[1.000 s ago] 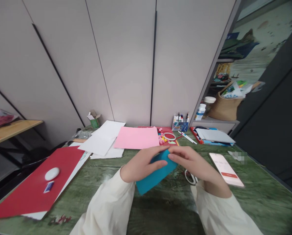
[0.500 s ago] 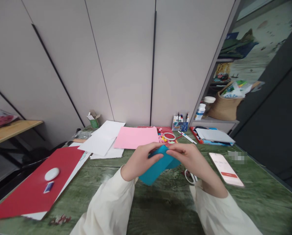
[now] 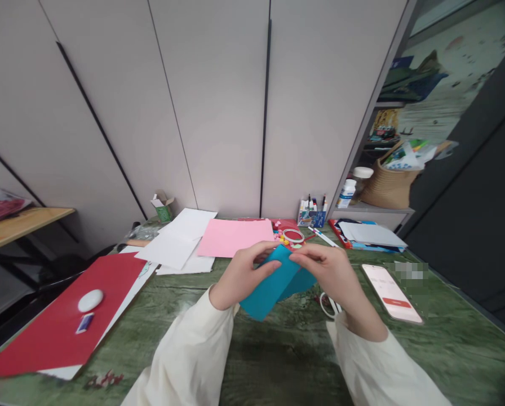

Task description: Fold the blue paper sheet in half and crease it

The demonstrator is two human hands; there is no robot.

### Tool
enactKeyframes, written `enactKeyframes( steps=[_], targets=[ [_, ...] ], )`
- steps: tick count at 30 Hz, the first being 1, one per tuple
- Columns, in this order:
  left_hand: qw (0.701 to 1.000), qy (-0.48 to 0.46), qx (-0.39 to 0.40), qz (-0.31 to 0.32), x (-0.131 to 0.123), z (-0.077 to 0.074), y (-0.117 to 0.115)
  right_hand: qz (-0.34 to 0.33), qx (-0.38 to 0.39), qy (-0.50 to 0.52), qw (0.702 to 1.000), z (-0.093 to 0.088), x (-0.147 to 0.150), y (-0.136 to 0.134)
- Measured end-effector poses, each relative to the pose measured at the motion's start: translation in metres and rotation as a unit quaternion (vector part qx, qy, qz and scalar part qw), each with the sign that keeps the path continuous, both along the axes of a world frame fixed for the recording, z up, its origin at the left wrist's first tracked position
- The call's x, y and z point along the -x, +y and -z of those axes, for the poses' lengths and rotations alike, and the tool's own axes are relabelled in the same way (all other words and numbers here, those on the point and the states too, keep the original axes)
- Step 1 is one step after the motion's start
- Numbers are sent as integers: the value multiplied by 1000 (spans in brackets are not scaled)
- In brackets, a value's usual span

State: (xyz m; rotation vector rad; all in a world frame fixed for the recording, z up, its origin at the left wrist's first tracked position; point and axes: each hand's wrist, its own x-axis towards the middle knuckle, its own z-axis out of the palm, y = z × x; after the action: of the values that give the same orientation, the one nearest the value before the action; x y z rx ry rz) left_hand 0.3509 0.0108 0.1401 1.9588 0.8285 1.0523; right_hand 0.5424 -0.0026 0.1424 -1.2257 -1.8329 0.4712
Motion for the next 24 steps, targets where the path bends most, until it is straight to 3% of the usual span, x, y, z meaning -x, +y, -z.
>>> enactKeyframes(
  steps=[11, 15, 18, 21, 24],
  targets=[
    [996, -81, 39, 8, -2, 6, 5, 17, -7, -18, 1000, -2, 3, -4],
    [992, -112, 49, -7, -1, 5, 9, 3, -82, -54, 995, -6, 0, -2],
    [983, -168, 71, -35, 3, 3, 14, 71, -130, -68, 987, -9, -7, 2],
    [958, -259, 116, -36, 8, 3, 21, 97, -72, -46, 992, -7, -18, 9],
    [932, -323, 164, -16, 11, 5, 27, 24, 48, 59, 997, -2, -28, 17]
  ],
)
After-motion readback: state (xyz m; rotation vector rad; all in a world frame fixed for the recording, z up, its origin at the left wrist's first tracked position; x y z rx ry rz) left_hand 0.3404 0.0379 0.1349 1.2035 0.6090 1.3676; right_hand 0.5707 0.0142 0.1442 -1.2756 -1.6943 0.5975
